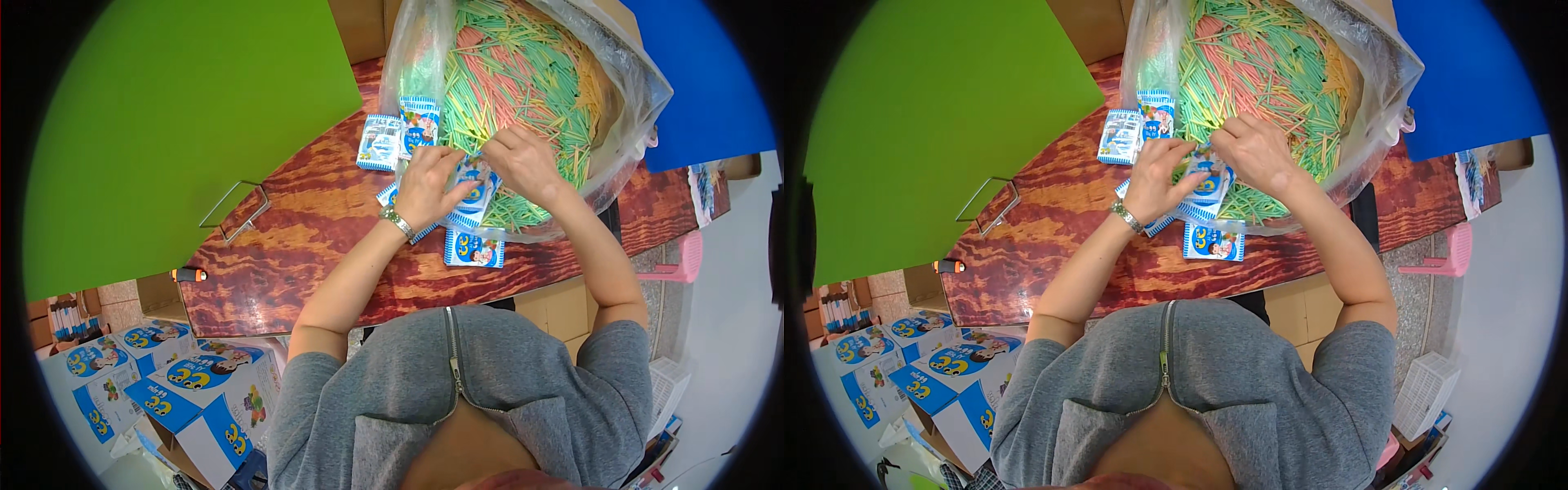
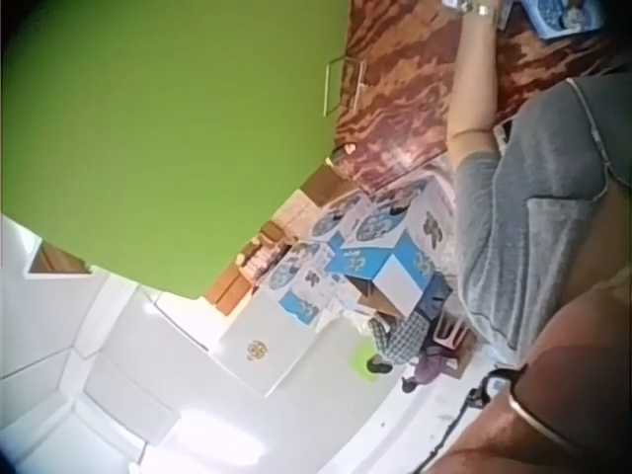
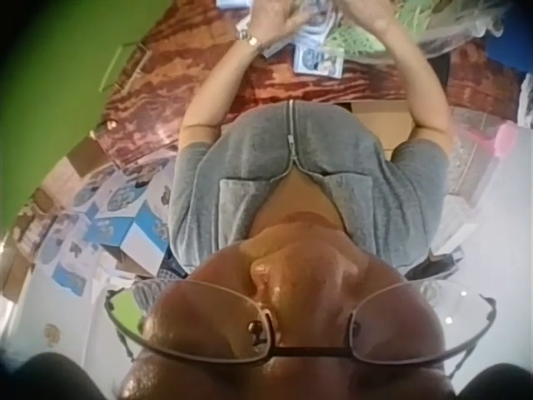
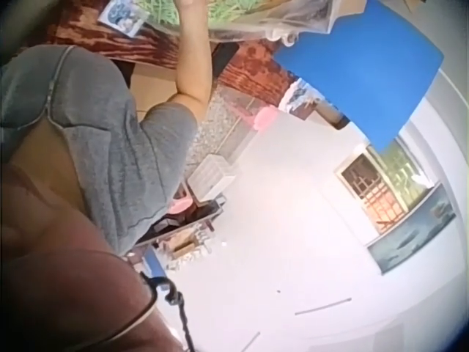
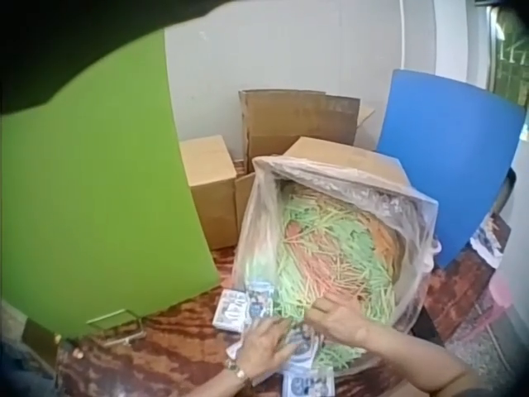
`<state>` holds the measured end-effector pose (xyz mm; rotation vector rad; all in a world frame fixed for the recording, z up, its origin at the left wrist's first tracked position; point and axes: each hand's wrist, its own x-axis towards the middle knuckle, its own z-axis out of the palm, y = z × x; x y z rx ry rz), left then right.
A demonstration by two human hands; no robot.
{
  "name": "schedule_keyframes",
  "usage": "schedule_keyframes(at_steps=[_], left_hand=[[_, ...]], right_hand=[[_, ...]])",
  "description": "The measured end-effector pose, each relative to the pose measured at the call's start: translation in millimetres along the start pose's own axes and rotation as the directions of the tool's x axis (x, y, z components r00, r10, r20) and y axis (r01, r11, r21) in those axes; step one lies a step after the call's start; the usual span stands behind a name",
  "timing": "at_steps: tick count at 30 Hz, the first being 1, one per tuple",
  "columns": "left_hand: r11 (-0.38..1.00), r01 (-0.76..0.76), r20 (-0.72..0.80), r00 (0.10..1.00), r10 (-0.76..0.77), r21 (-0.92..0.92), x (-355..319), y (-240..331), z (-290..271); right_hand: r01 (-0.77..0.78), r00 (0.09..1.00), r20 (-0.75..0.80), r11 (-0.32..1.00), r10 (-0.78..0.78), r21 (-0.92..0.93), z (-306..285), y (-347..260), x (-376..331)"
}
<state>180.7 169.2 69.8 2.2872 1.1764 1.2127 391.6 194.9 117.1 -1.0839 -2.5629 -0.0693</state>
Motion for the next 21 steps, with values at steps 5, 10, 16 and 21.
schedule_keyframes(at_steps=[5, 10, 16, 21], left_hand=[[0.89, 0.325, 0.154, 0.945, -0.29, -0.319, 3, -7, 4], [0.695, 0.504, 0.318, 0.864, -0.391, -0.513, 9, -12, 6], [0.707, 0.51, 0.227, 0.858, -0.461, -0.491, 6, -23, 7], [0.666, 0.531, 0.249, 0.843, -0.476, -0.524, 7, -22, 4]], right_hand=[[-0.322, 0.936, 0.057, 0.777, 0.348, 0.54, -10, -9, 10], [-0.303, 0.945, 0.069, 0.78, 0.318, 0.548, -13, -7, 18], [-0.283, 0.957, 0.255, 0.63, 0.138, 0.723, -5, 23, 37], [-0.462, 0.879, 0.239, 0.863, 0.413, 0.205, 22, 78, 92]])
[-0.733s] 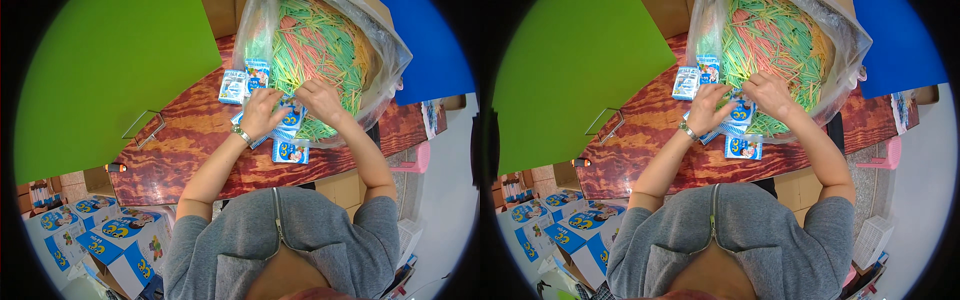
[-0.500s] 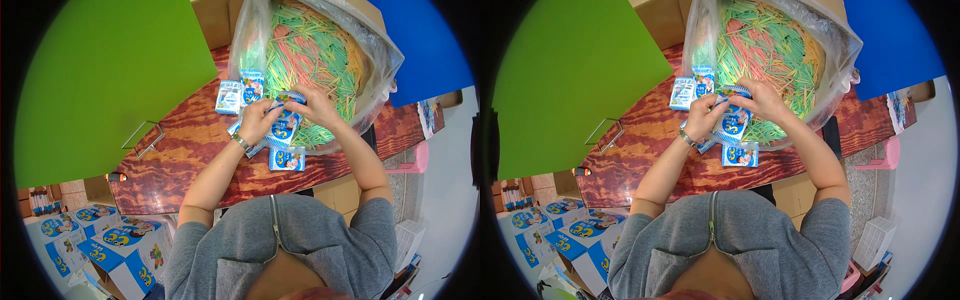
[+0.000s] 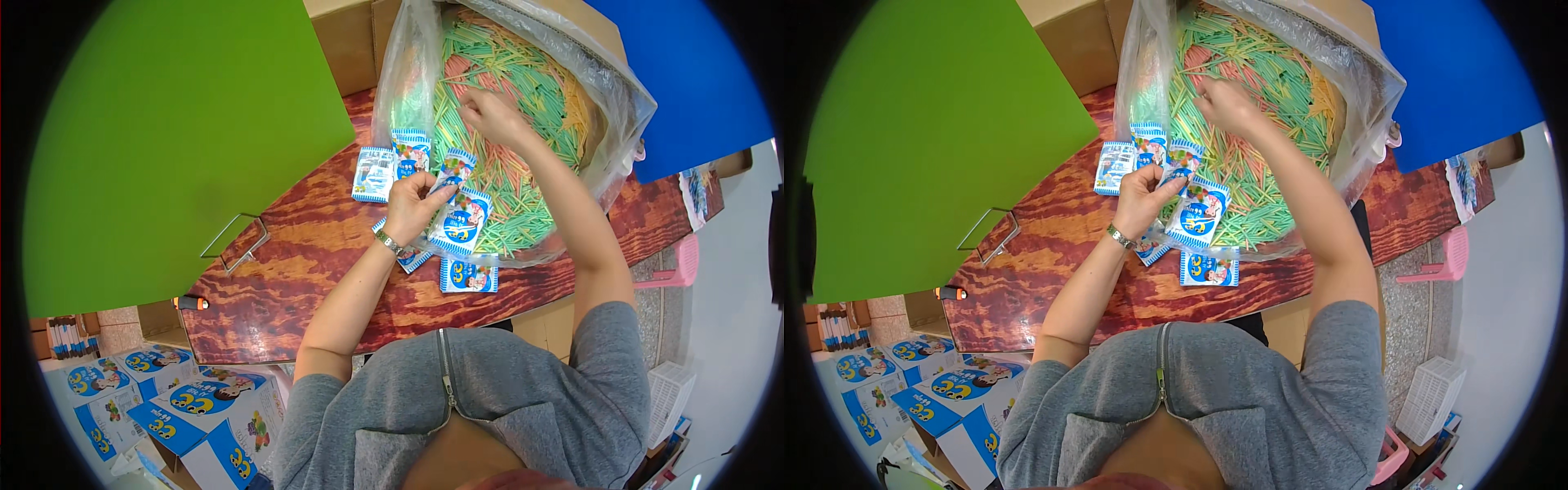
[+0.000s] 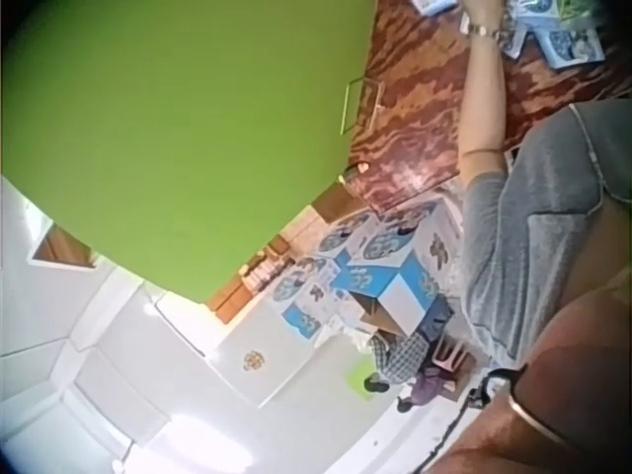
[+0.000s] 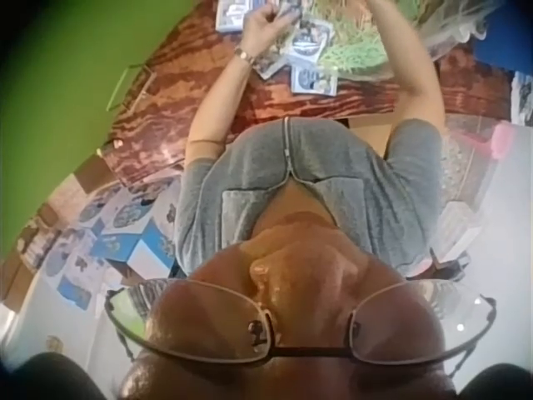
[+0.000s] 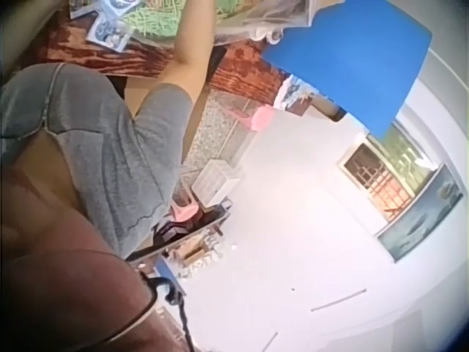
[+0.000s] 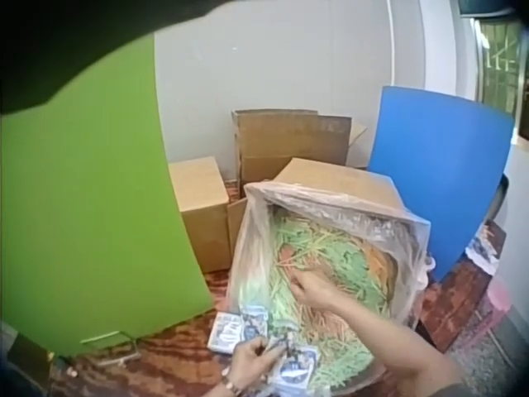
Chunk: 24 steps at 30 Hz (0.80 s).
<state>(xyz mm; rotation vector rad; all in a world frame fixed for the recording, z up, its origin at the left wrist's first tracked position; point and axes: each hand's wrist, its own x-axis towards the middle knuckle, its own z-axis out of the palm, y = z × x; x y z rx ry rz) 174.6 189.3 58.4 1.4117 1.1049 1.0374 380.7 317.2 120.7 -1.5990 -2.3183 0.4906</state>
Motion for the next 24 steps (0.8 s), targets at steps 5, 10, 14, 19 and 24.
schedule_keyframes(at_steps=[5, 10, 14, 19, 24], left_hand=[[1.0, -0.002, -0.026, 1.0, 0.003, 0.01, 0, -5, -3], [0.995, -0.065, -0.096, 0.994, 0.058, -0.069, 2, -10, -2], [0.999, -0.019, -0.035, 0.999, 0.017, -0.043, 2, -6, -5], [0.997, -0.001, -0.029, 1.0, -0.001, -0.073, 0, -6, -8], [0.923, -0.013, -0.071, 0.997, -0.015, -0.384, 16, 21, 10]], right_hand=[[-0.122, 0.986, 0.074, 0.949, 0.15, -0.291, 25, -28, 39], [-0.267, 0.935, 0.166, 0.932, 0.312, -0.246, 26, -20, 50], [-0.261, 0.94, 0.161, 0.938, 0.301, -0.228, 30, 2, 53], [-0.269, 0.96, 0.134, 0.945, 0.247, 0.186, -16, 3, 22], [-0.271, 0.96, 0.18, 0.557, 0.214, 0.785, -28, 16, -22]])
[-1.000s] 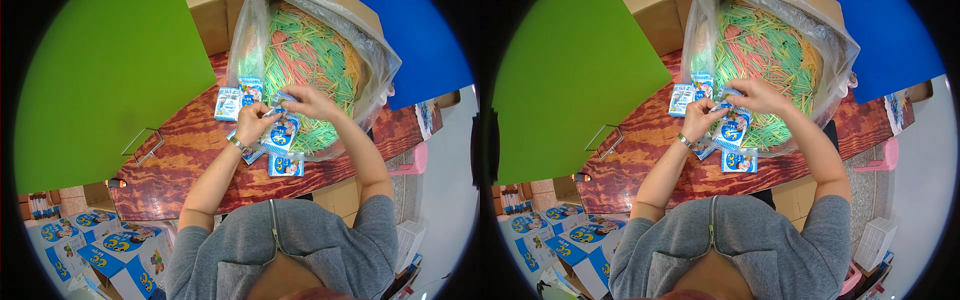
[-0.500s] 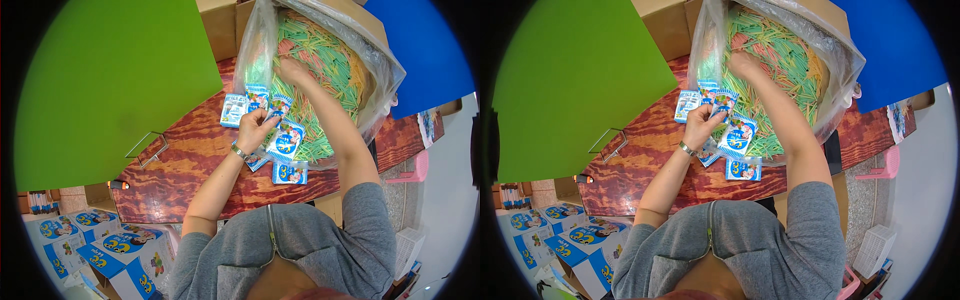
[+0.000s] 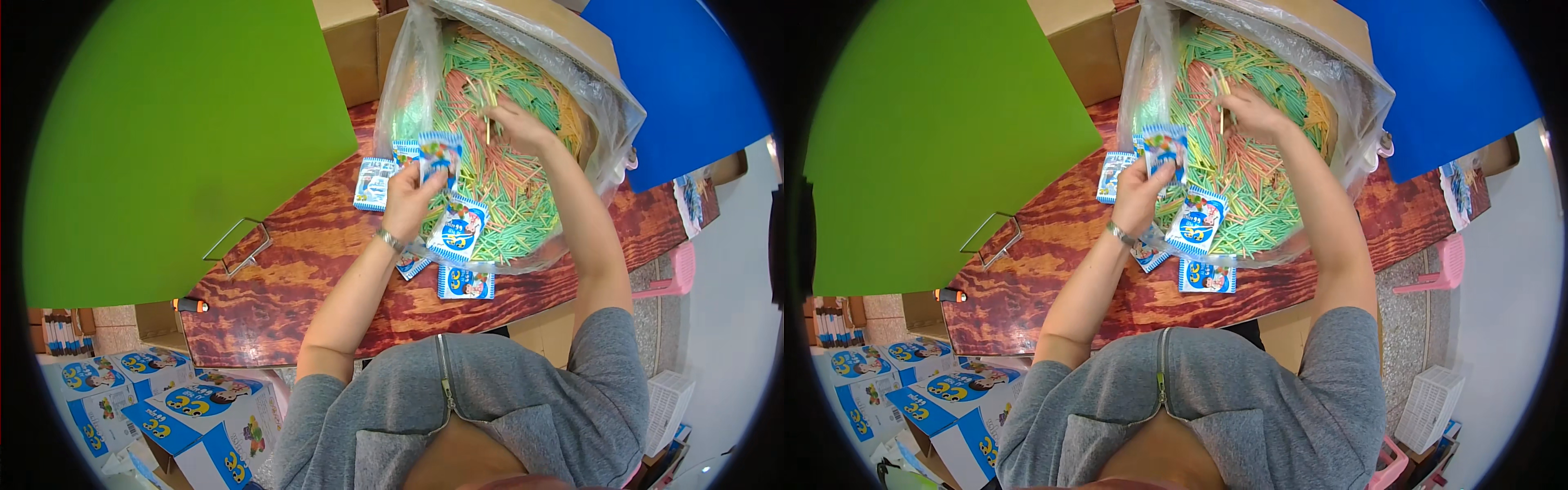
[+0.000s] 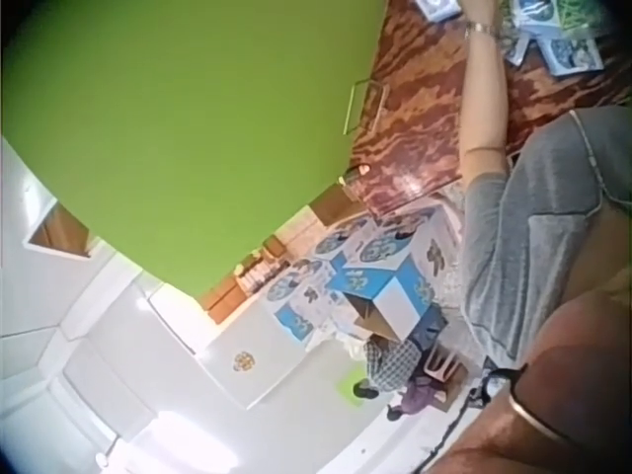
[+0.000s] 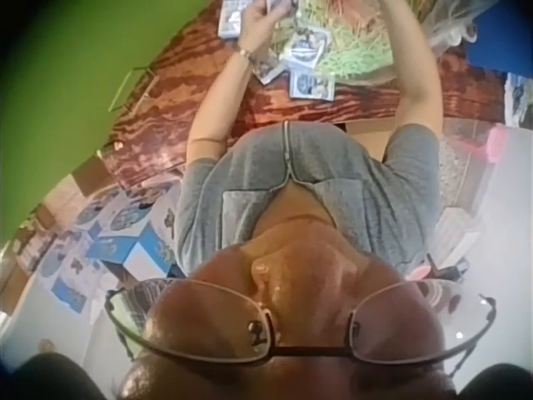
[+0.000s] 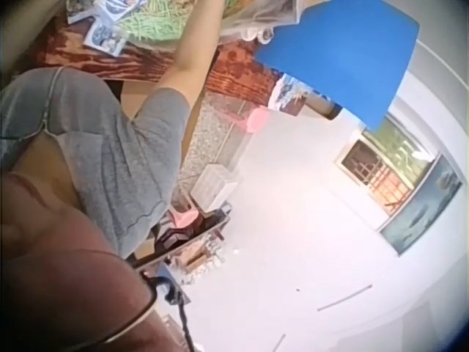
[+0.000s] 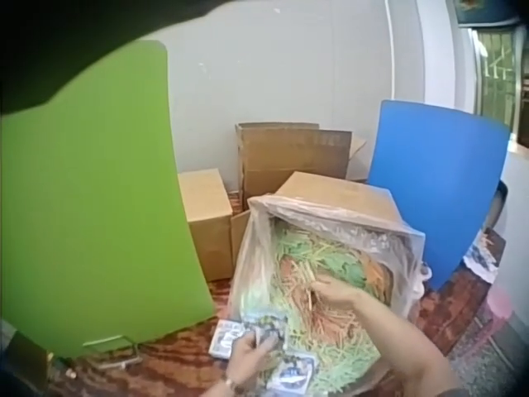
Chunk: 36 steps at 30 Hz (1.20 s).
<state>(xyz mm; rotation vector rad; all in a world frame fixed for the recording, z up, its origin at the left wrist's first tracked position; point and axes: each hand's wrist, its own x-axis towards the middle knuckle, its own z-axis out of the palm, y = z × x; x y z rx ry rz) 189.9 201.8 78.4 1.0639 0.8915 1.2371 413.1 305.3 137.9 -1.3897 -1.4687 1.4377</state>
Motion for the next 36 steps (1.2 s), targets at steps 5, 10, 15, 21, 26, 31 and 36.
schedule_keyframes(at_steps=[5, 10, 15, 21, 26, 31, 36], left_hand=[[0.774, 0.051, 0.033, 0.999, -0.038, -0.631, 40, 21, 16], [0.77, 0.185, 0.166, 0.981, -0.104, -0.61, 51, 15, 30], [0.841, 0.238, 0.222, 0.964, -0.145, -0.486, 38, 4, 35], [0.885, 0.068, 0.013, 0.997, -0.07, -0.46, 20, 14, 11], [0.981, 0.044, -0.114, 0.991, -0.066, -0.19, 5, 3, -20], [0.997, 0.04, -0.147, 0.988, -0.049, -0.06, -7, 2, -25], [0.998, 0.04, -0.103, 0.994, -0.045, -0.052, -13, -4, -23]], right_hand=[[-0.155, 0.901, 0.424, 0.981, 0.091, 0.119, 9, 1, -43], [-0.341, 0.848, 0.501, 0.903, 0.175, 0.262, 19, 27, -57], [-0.343, 0.898, 0.404, 0.849, 0.173, 0.401, 30, 39, -65], [-0.331, 0.905, 0.38, 0.876, 0.19, 0.35, 32, 31, -67], [-0.124, 0.992, -0.012, 0.965, 0.124, -0.232, -10, 33, -27], [0.096, 0.99, 0.026, 0.531, -0.139, -0.842, -8, 60, -8], [0.033, 0.997, -0.002, 0.438, -0.077, -0.898, 11, 57, 0]])
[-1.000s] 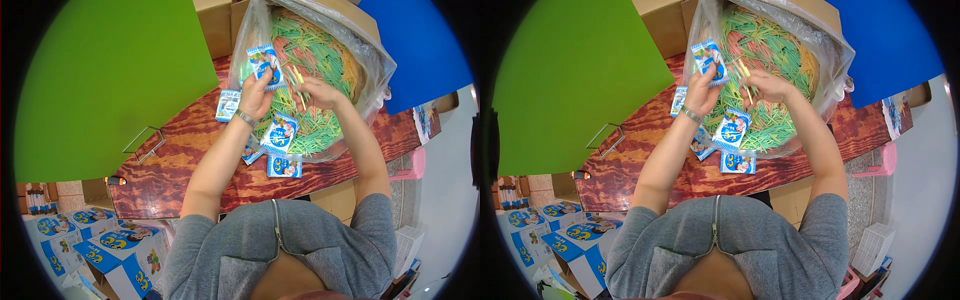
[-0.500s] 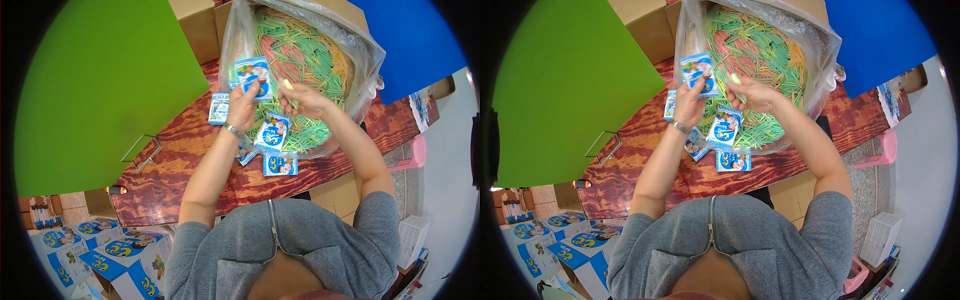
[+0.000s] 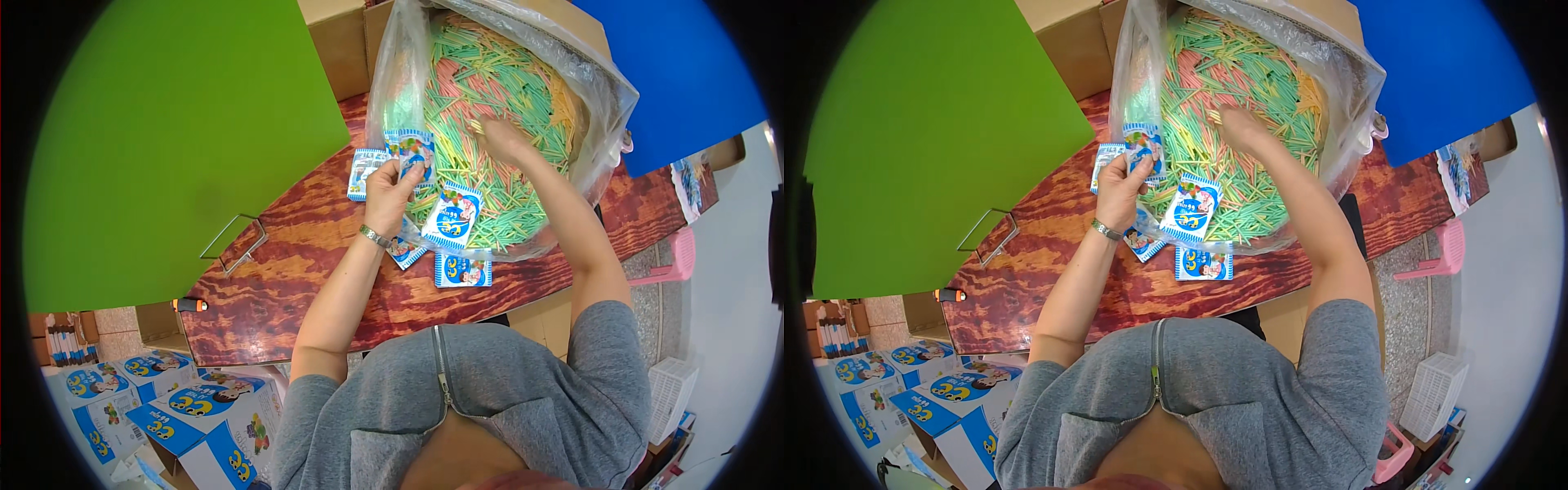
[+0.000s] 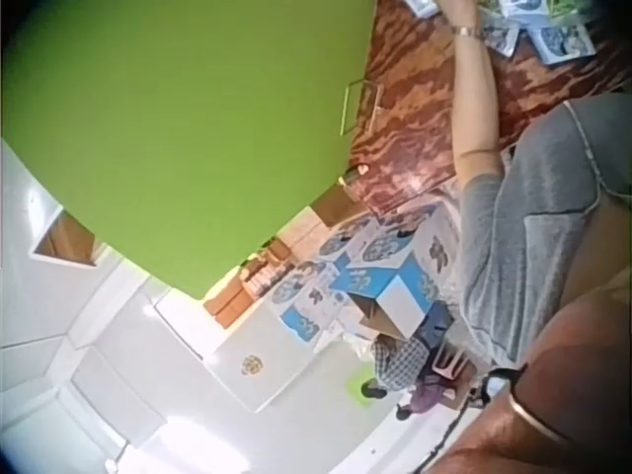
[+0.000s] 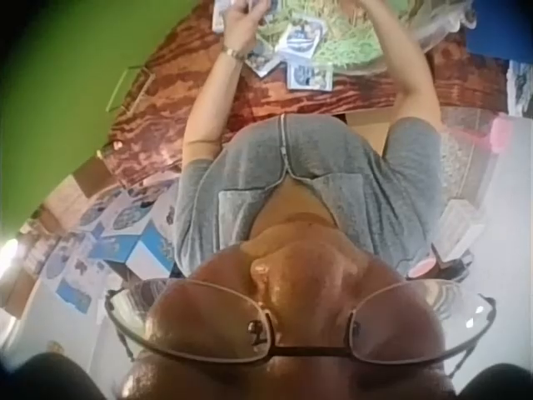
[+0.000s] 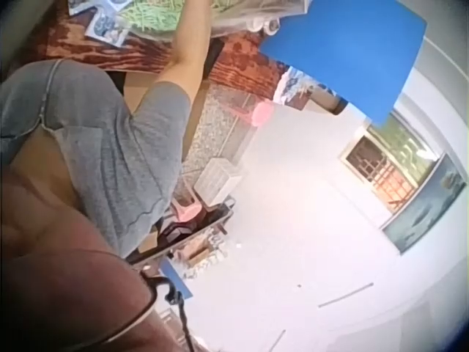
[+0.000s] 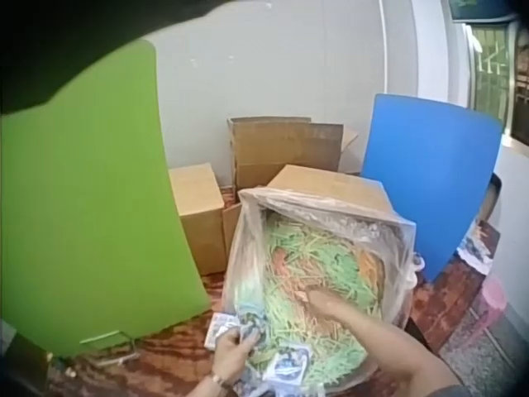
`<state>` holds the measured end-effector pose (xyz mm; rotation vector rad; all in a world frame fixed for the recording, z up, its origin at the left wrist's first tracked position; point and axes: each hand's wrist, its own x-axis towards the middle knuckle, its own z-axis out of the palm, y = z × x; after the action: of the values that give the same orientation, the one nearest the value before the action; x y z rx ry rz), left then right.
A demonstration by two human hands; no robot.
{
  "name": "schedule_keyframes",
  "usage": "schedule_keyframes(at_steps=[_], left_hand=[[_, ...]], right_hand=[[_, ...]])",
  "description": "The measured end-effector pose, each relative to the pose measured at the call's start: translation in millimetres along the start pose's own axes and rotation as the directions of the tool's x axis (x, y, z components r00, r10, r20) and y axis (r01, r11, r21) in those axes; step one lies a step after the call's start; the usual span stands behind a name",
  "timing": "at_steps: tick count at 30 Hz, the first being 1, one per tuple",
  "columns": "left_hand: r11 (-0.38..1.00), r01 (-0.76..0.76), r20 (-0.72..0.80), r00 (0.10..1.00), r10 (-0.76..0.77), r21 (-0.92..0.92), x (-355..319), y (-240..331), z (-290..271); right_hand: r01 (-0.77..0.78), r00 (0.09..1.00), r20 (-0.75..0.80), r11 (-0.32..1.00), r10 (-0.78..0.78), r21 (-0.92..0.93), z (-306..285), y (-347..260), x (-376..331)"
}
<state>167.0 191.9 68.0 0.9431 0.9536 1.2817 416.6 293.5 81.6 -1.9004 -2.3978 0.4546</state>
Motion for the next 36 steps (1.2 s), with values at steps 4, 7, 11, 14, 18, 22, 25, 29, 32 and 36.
schedule_keyframes(at_steps=[4, 7, 11, 14, 18, 22, 25, 29, 32, 36], left_hand=[[0.999, -0.015, 0.025, 1.0, 0.014, 0.047, -3, 1, 5], [0.991, -0.045, 0.006, 0.999, 0.045, 0.125, -5, 1, 0], [0.994, -0.06, 0.125, 0.991, 0.048, 0.094, 1, -8, 2], [0.982, -0.033, 0.134, 0.989, 0.059, -0.188, 4, 15, 42], [0.959, 0.053, 0.256, 0.966, 0.021, -0.278, 18, 6, 55], [0.996, 0.0, 0.252, 0.968, 0.022, -0.087, 18, -1, 64], [0.998, 0.039, 0.296, 0.955, -0.024, -0.046, 21, -2, 63], [0.996, 0.08, 0.331, 0.941, -0.067, -0.024, 28, 3, 63], [0.983, 0.154, 0.372, 0.922, -0.106, -0.1, 28, 9, 63], [0.966, 0.195, 0.37, 0.921, -0.121, -0.169, 26, 9, 60]], right_hand=[[0.064, 0.986, -0.152, 0.996, -0.072, -0.059, -5, 16, -4], [-0.007, 0.998, -0.061, 0.948, 0.028, 0.317, -36, -5, -23], [-0.136, 0.991, 0.125, 0.314, 0.057, 0.94, -23, 15, -45], [-0.279, 0.937, 0.306, 0.165, -0.169, 0.946, -17, -3, -73], [-0.314, 0.894, 0.353, 0.176, -0.278, 0.933, -12, -19, -84], [-0.354, 0.917, 0.342, -0.023, -0.206, 0.935, -8, -19, -92], [-0.37, 0.908, 0.349, -0.053, -0.232, 0.927, -2, -16, -97], [-0.417, 0.895, 0.377, -0.144, -0.238, 0.898, 5, -17, -97], [-0.372, 0.905, 0.319, -0.158, -0.282, 0.915, 2, -19, -99], [-0.397, 0.895, 0.351, -0.134, -0.275, 0.908, -5, -32, -95]])
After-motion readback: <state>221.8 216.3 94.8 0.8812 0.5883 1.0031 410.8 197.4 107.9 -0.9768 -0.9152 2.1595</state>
